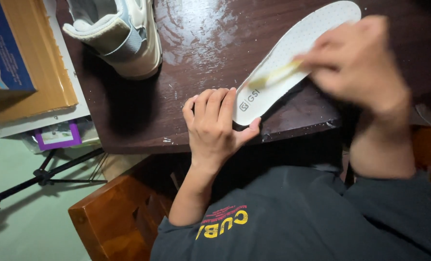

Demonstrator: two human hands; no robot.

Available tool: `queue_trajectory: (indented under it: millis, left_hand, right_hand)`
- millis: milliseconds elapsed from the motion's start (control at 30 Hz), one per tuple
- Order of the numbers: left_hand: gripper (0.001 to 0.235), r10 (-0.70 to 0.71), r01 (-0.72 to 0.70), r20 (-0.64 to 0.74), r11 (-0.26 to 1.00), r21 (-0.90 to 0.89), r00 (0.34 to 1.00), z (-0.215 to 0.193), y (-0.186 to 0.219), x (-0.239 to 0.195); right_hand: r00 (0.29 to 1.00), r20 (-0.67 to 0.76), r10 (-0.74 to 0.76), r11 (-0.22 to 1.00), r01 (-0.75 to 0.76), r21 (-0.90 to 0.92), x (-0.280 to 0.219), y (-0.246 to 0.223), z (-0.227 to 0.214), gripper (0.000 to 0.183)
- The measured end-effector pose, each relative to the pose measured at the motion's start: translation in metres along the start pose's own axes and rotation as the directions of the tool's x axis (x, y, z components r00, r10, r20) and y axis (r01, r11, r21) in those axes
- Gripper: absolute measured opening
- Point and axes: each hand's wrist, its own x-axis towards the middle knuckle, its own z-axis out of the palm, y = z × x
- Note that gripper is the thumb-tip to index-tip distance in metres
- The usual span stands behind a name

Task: The person cleans a white shoe insole using a toothbrush. They scrub the insole on a wooden table, flipping it over to clean both sides.

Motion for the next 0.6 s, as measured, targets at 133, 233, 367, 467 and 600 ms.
queue_trajectory:
  millis: [133, 233, 367, 467, 600]
  left_hand:
    - [0.056, 0.0, 0.001, -0.022, 1.0, 0.018, 1.0, -0.001, 0.0, 0.001]
    - [0.061, 0.002, -0.002, 0.001, 1.0, 0.026, 1.0, -0.002, 0.001, 0.001]
    - [0.065, 0.007, -0.01, 0.049, 0.998, 0.059, 0.999, -0.003, 0.005, 0.004]
    - [0.062, 0.017, -0.02, 0.056, 0.998, 0.054, 0.998, -0.004, 0.005, 0.004]
    - [0.063, 0.017, -0.022, 0.082, 0.998, 0.057, 0.996, -0.003, 0.005, 0.004]
  right_hand:
    - [0.969, -0.097, 0.226, 0.967, -0.235, -0.096, -0.033, 0.026, -0.01, 0.012]
    - [0.972, -0.012, 0.235, 0.963, -0.235, -0.131, -0.038, -0.006, -0.023, 0.019]
    - [0.946, -0.167, 0.279, 0.959, -0.285, -0.011, -0.058, 0.015, -0.02, 0.009]
    - [0.92, -0.196, 0.339, 0.939, -0.344, 0.011, -0.053, -0.005, -0.015, 0.006]
    - [0.95, -0.032, 0.311, 0.942, -0.303, 0.144, -0.049, -0.011, -0.027, 0.019]
